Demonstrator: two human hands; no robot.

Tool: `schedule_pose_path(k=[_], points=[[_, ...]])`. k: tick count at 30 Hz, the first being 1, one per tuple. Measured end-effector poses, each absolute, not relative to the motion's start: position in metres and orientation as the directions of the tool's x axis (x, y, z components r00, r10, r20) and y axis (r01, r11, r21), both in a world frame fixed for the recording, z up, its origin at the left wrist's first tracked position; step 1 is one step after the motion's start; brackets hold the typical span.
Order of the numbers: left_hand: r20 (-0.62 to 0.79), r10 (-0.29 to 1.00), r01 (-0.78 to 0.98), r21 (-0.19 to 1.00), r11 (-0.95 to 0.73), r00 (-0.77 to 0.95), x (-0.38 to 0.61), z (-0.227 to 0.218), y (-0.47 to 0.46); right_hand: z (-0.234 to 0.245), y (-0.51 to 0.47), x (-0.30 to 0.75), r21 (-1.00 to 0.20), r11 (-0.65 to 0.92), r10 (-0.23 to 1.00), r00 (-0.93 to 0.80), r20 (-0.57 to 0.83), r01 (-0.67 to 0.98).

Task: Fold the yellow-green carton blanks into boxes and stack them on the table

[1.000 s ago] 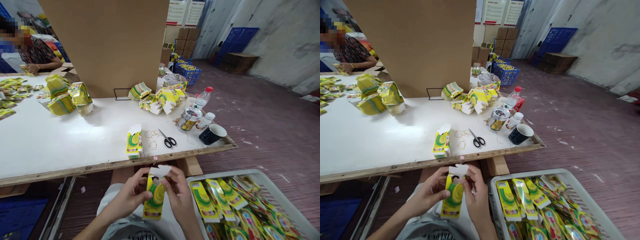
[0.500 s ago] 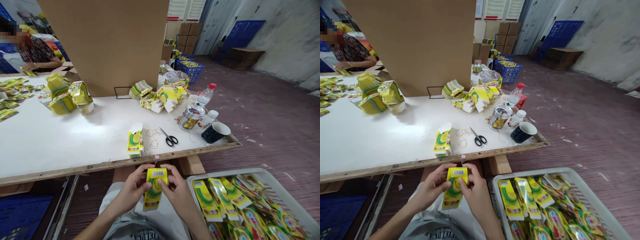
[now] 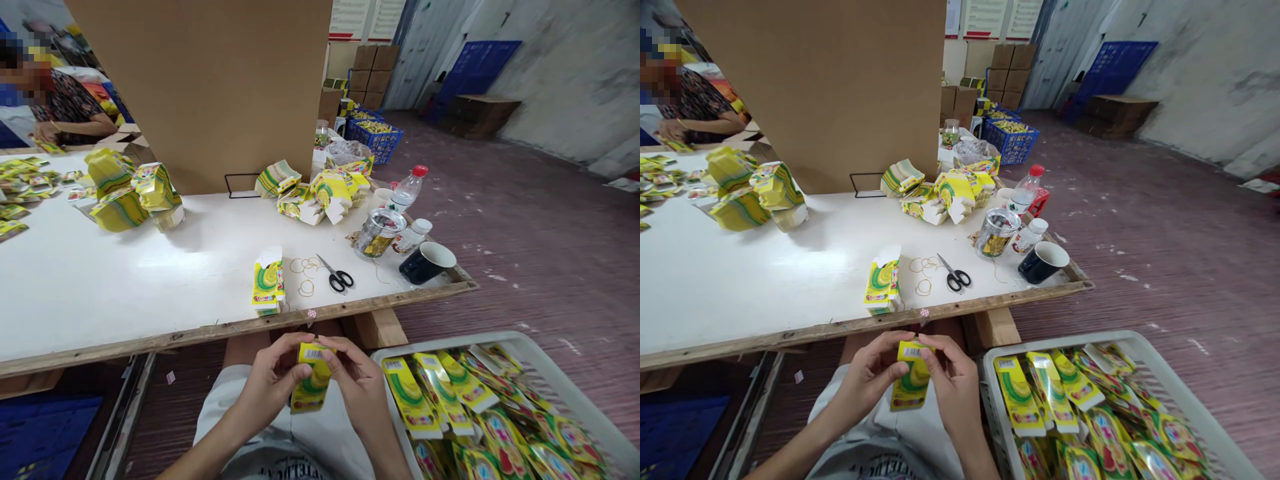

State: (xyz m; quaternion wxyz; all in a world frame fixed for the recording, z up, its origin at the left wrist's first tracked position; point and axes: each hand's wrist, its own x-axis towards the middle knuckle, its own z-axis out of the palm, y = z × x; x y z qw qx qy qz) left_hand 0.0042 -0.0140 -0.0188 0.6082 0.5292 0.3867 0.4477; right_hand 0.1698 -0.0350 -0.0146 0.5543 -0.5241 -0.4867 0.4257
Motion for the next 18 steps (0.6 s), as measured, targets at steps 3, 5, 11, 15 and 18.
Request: schedule_pose_path(k=[3,5,11,15,18], points=[[0.053,0.970,-0.106,0.994,-0.028,0.236,0.006,-0.014,-0.014,-0.012,-0.038,0.167,-0.988,0.144,0.972,0.177,0.153,0.062],[0.080,0.977,-0.125,0.991,-0.056,0.195,0.007,-0.011,-0.014,-0.011,-0.042,0.166,-0.992,0.128,0.965,0.229,0.127,0.010],[0.124,0.990,-0.163,0.980,-0.111,0.073,0.024,-0.010,-0.021,-0.020,-0.057,0.149,-0.973,0.114,0.893,0.408,0.189,0.200],[0.166,0.980,-0.153,0.977,-0.149,0.107,0.037,-0.012,-0.033,-0.021,-0.062,0.148,-0.916,0.178,0.852,0.410,0.326,0.359],[0.230,0.948,-0.048,0.973,-0.225,0.219,0.034,-0.012,-0.025,-0.015,-0.072,0.198,-0.851,0.159,0.820,0.413,0.396,0.500]])
